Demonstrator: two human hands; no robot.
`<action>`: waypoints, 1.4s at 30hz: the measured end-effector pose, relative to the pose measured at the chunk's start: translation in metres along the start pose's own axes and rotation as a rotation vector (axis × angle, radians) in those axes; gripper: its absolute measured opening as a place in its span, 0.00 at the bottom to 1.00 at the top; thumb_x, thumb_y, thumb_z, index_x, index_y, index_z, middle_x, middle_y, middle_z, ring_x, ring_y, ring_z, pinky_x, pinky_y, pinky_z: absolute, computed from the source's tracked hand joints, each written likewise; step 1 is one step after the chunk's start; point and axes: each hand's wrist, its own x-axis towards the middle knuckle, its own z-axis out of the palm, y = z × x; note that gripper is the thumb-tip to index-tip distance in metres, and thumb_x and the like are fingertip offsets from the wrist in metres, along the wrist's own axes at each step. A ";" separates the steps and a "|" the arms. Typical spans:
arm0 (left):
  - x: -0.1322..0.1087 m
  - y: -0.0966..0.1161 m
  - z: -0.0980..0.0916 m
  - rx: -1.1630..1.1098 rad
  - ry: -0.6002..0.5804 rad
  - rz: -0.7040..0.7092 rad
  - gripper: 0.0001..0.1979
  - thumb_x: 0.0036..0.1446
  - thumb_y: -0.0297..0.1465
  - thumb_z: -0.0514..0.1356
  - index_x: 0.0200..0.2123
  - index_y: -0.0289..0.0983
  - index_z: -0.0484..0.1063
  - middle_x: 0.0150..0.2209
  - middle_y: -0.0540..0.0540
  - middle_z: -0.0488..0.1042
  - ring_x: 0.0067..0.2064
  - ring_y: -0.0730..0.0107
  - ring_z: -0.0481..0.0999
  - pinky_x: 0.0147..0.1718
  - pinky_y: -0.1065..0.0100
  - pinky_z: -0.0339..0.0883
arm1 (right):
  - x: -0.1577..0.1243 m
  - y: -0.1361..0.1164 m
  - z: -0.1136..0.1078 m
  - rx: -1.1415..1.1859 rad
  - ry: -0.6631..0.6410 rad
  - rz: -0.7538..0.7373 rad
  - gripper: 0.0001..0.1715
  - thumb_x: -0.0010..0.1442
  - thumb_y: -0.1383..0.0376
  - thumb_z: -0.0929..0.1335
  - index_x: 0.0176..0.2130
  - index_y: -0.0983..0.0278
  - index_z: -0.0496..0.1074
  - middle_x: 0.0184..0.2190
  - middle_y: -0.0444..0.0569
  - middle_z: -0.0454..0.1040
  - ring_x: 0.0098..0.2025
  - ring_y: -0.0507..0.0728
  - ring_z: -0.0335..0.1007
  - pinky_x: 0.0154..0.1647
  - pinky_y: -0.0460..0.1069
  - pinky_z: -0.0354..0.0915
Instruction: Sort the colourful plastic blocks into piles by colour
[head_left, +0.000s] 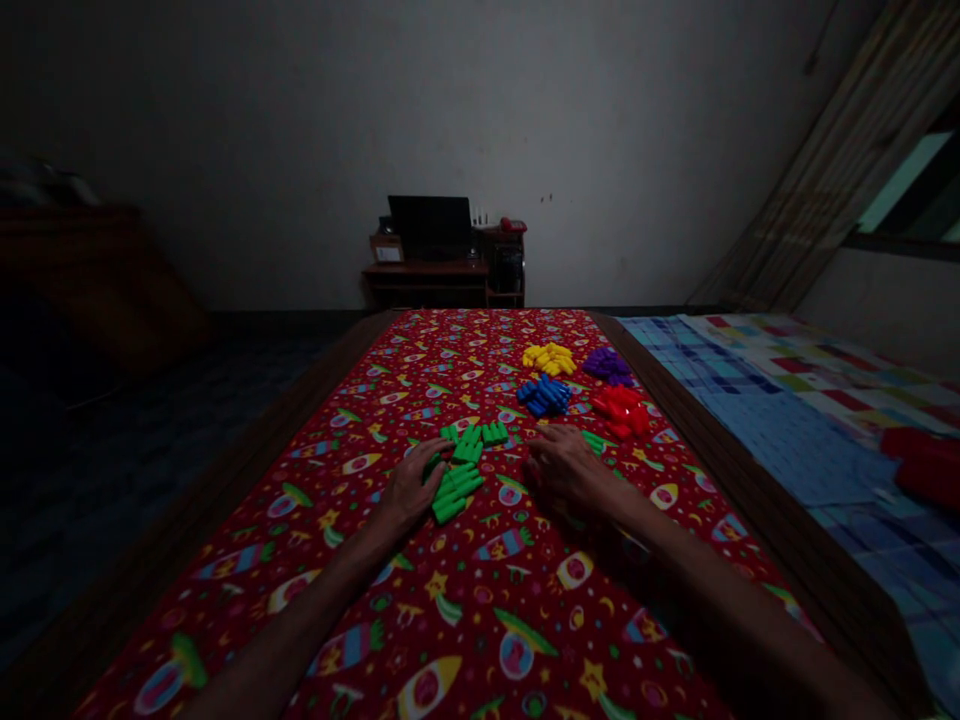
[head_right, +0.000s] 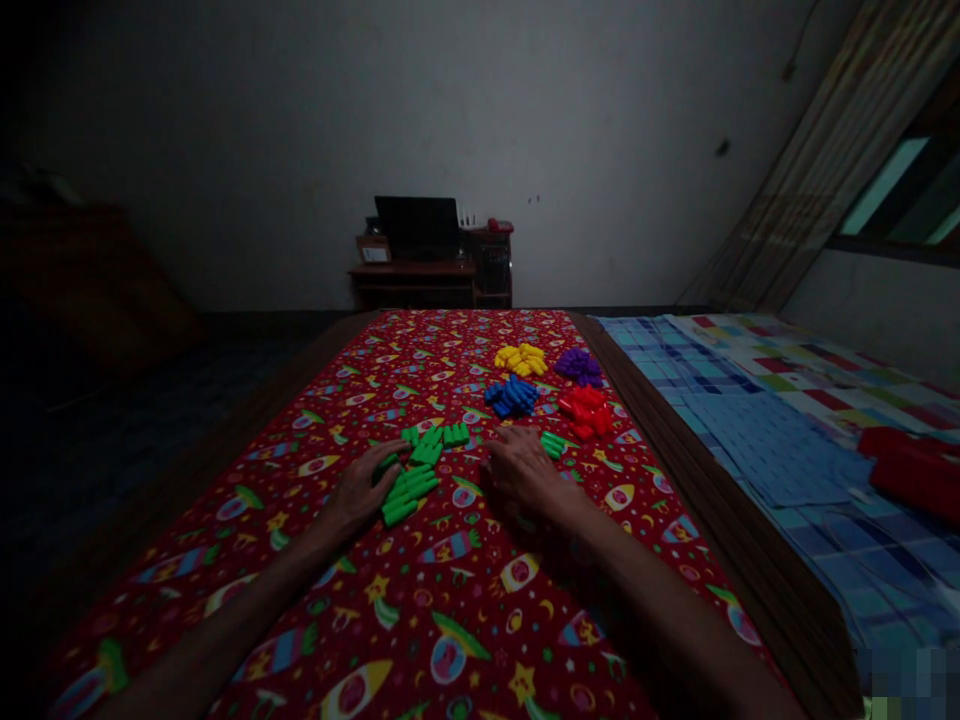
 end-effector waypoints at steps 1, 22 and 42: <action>0.000 0.000 0.000 -0.003 0.003 -0.003 0.17 0.61 0.34 0.50 0.48 0.37 0.72 0.49 0.40 0.76 0.51 0.58 0.74 0.52 0.54 0.69 | 0.013 -0.005 0.007 0.041 -0.003 -0.038 0.17 0.64 0.63 0.63 0.52 0.62 0.68 0.51 0.57 0.68 0.52 0.60 0.62 0.54 0.55 0.58; 0.002 -0.021 -0.014 0.028 -0.016 -0.206 0.18 0.51 0.42 0.56 0.39 0.38 0.77 0.37 0.42 0.79 0.40 0.56 0.77 0.42 0.57 0.72 | 0.001 0.038 -0.036 -0.051 -0.045 0.253 0.16 0.65 0.61 0.61 0.41 0.67 0.74 0.36 0.56 0.76 0.39 0.57 0.70 0.41 0.49 0.61; -0.005 0.037 -0.018 -0.112 -0.037 -0.040 0.16 0.58 0.43 0.58 0.44 0.40 0.74 0.43 0.44 0.77 0.44 0.60 0.77 0.43 0.60 0.72 | -0.014 -0.016 -0.051 0.335 0.042 0.202 0.17 0.64 0.61 0.62 0.48 0.63 0.74 0.40 0.52 0.79 0.36 0.57 0.74 0.37 0.49 0.66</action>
